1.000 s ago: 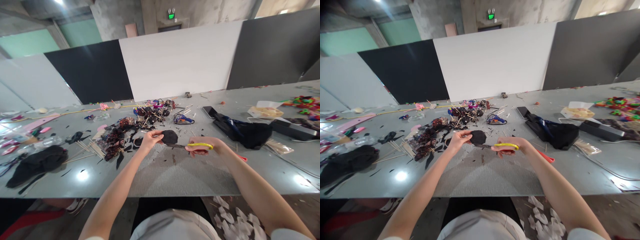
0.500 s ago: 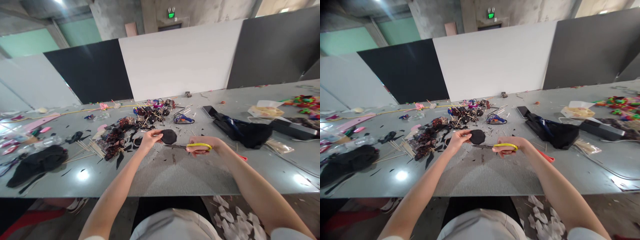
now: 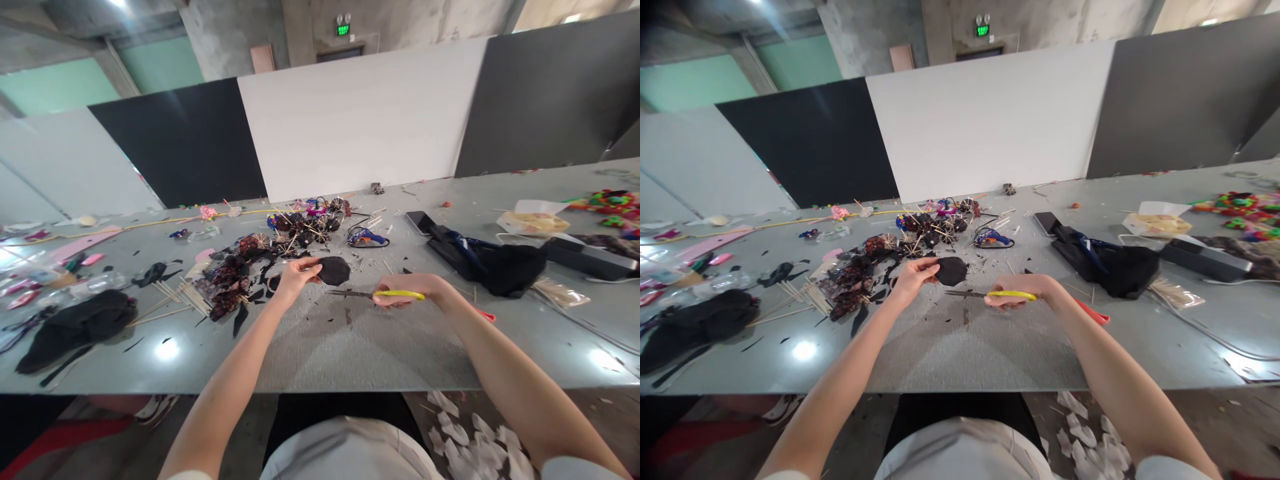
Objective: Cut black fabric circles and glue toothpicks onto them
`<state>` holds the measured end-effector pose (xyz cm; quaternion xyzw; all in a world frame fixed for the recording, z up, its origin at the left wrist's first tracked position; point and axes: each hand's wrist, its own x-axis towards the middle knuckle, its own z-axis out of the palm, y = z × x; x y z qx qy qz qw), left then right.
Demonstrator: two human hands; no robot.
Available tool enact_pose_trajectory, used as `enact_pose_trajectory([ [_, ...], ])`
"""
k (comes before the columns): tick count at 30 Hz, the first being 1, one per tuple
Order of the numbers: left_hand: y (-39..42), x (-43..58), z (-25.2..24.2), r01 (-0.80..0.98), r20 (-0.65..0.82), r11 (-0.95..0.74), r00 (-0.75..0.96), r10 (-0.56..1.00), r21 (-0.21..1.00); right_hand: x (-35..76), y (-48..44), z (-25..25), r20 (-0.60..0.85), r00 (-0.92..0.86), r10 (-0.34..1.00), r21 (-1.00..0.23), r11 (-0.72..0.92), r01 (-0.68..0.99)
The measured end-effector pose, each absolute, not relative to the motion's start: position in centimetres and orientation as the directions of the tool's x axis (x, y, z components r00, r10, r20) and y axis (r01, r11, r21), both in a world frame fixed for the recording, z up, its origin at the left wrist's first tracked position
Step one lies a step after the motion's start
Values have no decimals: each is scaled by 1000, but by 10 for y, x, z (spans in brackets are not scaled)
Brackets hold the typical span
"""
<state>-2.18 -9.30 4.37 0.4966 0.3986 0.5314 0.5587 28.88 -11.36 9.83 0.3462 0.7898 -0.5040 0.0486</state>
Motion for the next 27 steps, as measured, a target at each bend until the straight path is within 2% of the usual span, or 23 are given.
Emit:
enact_pose_trajectory([
  [6,-95,-25,46,-163,61,-29,191,980,986,290,-115,97,-471,-662,582,-765,104,636],
  [12,-96,-24,45,-142,59,-27,230,971,990,290,-118,104,-499,-637,587,-740,93,666],
  [19,-99,-23,48,-153,73,-34,258,963,988,285,-121,111,-515,-665,540,-699,185,691],
  [27,-98,-23,46,-138,66,-33,246,967,990,285,-125,112,-453,-732,508,-778,175,603],
])
